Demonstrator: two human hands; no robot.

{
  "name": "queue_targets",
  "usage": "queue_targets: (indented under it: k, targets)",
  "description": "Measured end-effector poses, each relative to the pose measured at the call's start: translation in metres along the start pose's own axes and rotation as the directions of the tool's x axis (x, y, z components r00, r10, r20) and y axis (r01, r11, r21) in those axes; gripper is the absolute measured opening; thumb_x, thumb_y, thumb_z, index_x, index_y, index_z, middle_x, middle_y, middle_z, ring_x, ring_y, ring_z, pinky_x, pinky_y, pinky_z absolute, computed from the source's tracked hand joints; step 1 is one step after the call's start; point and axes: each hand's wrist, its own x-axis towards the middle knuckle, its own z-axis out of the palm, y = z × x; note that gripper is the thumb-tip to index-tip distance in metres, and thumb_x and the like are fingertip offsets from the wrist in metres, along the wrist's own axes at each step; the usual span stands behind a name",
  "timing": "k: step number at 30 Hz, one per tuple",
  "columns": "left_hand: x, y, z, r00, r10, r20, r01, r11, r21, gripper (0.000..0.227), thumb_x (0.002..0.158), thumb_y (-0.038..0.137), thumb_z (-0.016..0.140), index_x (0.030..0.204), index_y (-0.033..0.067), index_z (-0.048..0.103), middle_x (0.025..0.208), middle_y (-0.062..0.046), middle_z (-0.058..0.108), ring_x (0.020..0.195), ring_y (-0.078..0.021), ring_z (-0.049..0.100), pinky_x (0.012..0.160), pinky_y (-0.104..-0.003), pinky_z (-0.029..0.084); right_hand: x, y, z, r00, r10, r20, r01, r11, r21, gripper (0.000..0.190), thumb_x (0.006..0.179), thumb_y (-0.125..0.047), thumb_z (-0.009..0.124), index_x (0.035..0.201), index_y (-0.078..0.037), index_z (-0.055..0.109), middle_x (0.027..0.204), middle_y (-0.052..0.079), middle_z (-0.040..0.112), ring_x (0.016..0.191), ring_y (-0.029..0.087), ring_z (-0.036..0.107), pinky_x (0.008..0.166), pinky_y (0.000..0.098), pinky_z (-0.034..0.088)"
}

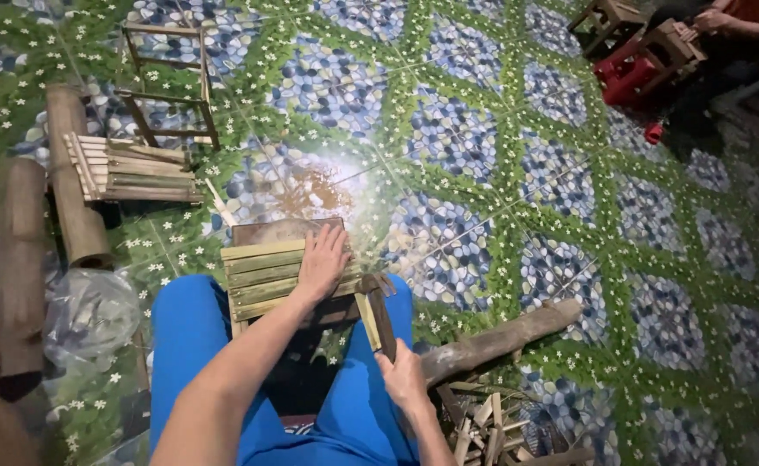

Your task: The person assembles a small wooden stool by hammering nails into the seat slats. They hold the stool on their lap and use a hammer to secure the pieces together.

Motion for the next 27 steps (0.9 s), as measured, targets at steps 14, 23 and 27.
queue_targets:
  k: [14,23,27]
  targets:
    - [-0.004,0.002,-0.007,0.998,0.005,-0.059,-0.009,0.998,-0.063,0.048,0.103,0.031,0.052,0.143,0.005,0.057,0.15,-0.015,0.056,0.144,-0.0361,0.045,0.12,-0.059,0.029,-0.004,-0.013,-0.007,1.0,0.029,0.008,-0.03,0.998,0.053,0.019,0.098,-0.028,0.066,0.09,-0.012,0.059,0.071,0.005,0.064,0.062,0.02,0.057,0.058,0.0393,0.044]
    - [-0.002,0.001,-0.003,1.0,0.005,0.004,-0.005,0.996,0.09,0.057,0.107,0.043,0.04,0.151,0.0082,0.049,0.155,-0.013,0.051,0.147,-0.0323,0.042,0.119,-0.055,0.029,-0.005,-0.014,-0.008,1.0,0.021,0.023,-0.022,0.998,0.06,0.017,0.099,-0.029,0.063,0.097,-0.012,0.061,0.072,0.006,0.066,0.056,0.022,0.062,0.055,0.0396,0.048]
    - [-0.004,-0.002,0.006,0.997,-0.01,0.071,0.008,1.0,0.02,0.062,0.109,0.045,0.033,0.158,0.0085,0.04,0.162,-0.014,0.041,0.153,-0.0337,0.031,0.125,-0.056,0.019,-0.008,-0.019,-0.011,0.999,0.035,0.025,-0.037,0.996,0.079,0.016,0.1,-0.027,0.064,0.093,-0.012,0.061,0.071,0.005,0.066,0.059,0.02,0.06,0.058,0.0385,0.046]
